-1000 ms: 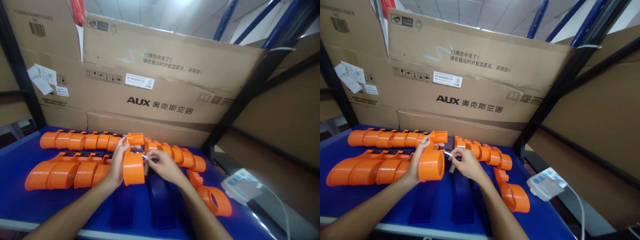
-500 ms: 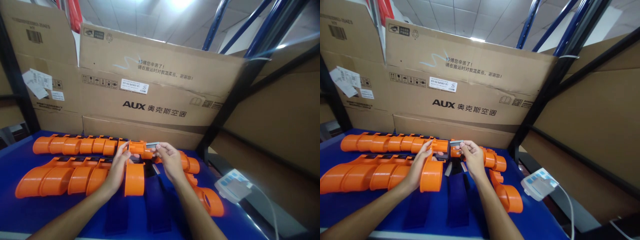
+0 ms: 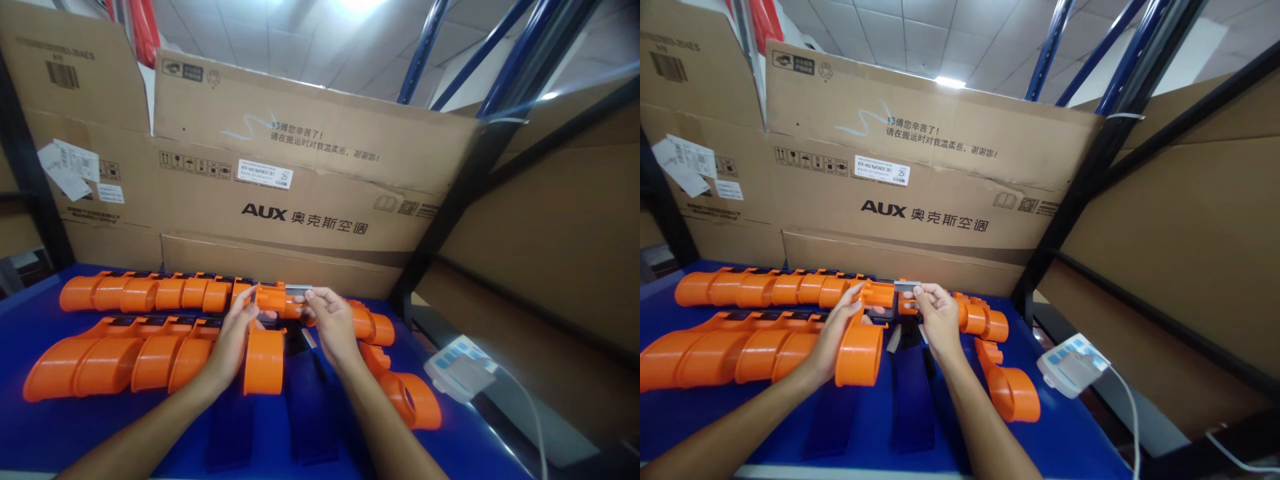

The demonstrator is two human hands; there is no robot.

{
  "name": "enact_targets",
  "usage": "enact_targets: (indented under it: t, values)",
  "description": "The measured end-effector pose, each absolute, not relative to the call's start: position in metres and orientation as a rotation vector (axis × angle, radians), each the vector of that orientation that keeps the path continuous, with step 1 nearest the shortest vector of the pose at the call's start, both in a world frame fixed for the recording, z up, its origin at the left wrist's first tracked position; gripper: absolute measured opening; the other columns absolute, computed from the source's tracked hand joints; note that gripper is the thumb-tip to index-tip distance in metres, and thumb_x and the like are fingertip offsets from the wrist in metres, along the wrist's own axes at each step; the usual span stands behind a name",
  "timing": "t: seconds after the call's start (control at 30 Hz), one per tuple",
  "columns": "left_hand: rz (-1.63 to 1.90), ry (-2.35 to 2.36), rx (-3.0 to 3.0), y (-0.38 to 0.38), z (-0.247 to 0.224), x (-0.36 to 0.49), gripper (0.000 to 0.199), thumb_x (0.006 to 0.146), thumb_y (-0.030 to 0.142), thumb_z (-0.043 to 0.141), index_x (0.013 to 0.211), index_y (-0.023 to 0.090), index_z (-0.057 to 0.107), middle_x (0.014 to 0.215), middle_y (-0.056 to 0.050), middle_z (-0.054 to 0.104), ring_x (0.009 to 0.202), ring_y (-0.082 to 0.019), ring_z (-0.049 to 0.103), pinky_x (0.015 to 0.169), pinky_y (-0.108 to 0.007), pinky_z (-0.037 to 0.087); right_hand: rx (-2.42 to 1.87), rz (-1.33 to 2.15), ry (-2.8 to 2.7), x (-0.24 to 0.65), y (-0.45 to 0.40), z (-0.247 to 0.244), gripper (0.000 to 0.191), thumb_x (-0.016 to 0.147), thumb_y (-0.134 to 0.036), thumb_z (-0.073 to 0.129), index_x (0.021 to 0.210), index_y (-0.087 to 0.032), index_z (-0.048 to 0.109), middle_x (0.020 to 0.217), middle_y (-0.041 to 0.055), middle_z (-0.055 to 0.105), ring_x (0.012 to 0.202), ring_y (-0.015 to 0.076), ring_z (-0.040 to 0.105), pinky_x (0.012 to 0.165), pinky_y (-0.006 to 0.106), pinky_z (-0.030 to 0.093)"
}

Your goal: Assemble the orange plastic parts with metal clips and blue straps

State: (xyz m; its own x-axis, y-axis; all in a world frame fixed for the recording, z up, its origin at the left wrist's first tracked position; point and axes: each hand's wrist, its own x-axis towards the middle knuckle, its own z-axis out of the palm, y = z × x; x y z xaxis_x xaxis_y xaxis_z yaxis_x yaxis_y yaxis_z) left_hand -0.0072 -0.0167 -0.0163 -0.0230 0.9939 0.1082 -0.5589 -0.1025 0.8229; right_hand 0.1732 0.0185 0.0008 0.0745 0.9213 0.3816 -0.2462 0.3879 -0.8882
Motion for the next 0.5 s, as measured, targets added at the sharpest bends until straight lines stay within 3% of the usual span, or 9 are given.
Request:
enact_targets:
  t: [0.33, 0.5]
  values:
    - [1.51, 0.75, 0.783, -0.0107, -0.0227, -0.0097, 0.068, 0.077, 0.04, 0.073, 0.141, 0.022, 0.056, 0.09, -0.004, 0.076, 0.067, -0.018, 0.068, 0.063, -0.027, 0.051, -0.773, 1.002, -1.17, 0.1695, 0.016, -0.0012, 0.029, 0.078, -0.043, 0.083, 0.089, -0.02, 0.068, 0.078, 0.0043, 0.078, 0.066, 0.0172, 0.071, 0.068, 0.032, 0.06]
    - [1.485, 0.764, 0.84, -0.0145, -0.0209, -0.0087, 0.068, 0.08, 0.042, 0.07, 0.142, 0.022, 0.053, 0.077, -0.001, 0.073, 0.059, -0.017, 0.063, 0.058, -0.026, 0.049, -0.747, 0.975, -1.176, 0.1711, 0.0159, -0.0005, 0.029, 0.079, -0.043, 0.082, 0.09, -0.02, 0.069, 0.079, 0.0042, 0.078, 0.071, 0.0176, 0.073, 0.074, 0.032, 0.06]
